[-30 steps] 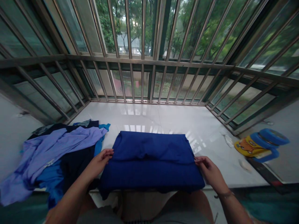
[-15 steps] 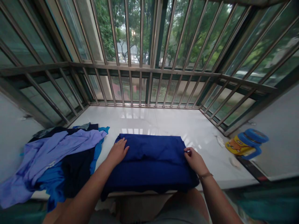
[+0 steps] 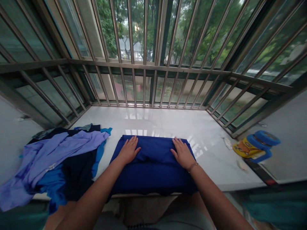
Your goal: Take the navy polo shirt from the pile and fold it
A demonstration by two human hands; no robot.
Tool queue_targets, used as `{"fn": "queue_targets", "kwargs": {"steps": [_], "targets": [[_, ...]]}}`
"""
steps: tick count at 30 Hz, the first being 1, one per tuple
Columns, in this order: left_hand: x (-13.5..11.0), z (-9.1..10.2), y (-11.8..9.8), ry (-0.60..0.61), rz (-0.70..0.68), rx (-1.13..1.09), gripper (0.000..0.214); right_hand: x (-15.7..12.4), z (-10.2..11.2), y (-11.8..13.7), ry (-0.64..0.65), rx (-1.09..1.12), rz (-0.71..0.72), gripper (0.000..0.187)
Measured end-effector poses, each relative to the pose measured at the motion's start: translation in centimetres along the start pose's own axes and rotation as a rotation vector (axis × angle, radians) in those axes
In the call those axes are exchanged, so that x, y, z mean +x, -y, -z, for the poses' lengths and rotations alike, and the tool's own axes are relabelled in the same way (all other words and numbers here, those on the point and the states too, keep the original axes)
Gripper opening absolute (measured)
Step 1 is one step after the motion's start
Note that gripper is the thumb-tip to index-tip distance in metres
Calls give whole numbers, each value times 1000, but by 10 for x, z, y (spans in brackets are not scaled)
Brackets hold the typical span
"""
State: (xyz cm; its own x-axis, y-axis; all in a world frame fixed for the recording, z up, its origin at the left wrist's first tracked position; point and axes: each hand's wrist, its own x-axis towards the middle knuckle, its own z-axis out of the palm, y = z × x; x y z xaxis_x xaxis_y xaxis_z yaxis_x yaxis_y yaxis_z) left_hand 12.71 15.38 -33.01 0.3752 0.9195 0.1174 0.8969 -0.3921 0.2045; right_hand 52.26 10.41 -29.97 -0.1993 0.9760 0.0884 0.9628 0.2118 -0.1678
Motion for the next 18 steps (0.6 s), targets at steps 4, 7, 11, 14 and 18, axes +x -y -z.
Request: {"fn": "queue_targets", "kwargs": {"steps": [4,7,11,14,18], "targets": [[-5,-2,12,11,45,1,70,12,-15,-15,138,-78,-130,72],[-11,2,17,11,109,18,72,18,-17,-36,125,-88,-201,72],[-13,4,15,32,155,33,76,30,-19,-50,113,-74,-185,72],[-9,3,13,36,178,33,78,41,-21,-56,119,-52,-157,72],[-1,3,14,30,186,27,77,59,-20,-62,133,-30,-130,72]]}}
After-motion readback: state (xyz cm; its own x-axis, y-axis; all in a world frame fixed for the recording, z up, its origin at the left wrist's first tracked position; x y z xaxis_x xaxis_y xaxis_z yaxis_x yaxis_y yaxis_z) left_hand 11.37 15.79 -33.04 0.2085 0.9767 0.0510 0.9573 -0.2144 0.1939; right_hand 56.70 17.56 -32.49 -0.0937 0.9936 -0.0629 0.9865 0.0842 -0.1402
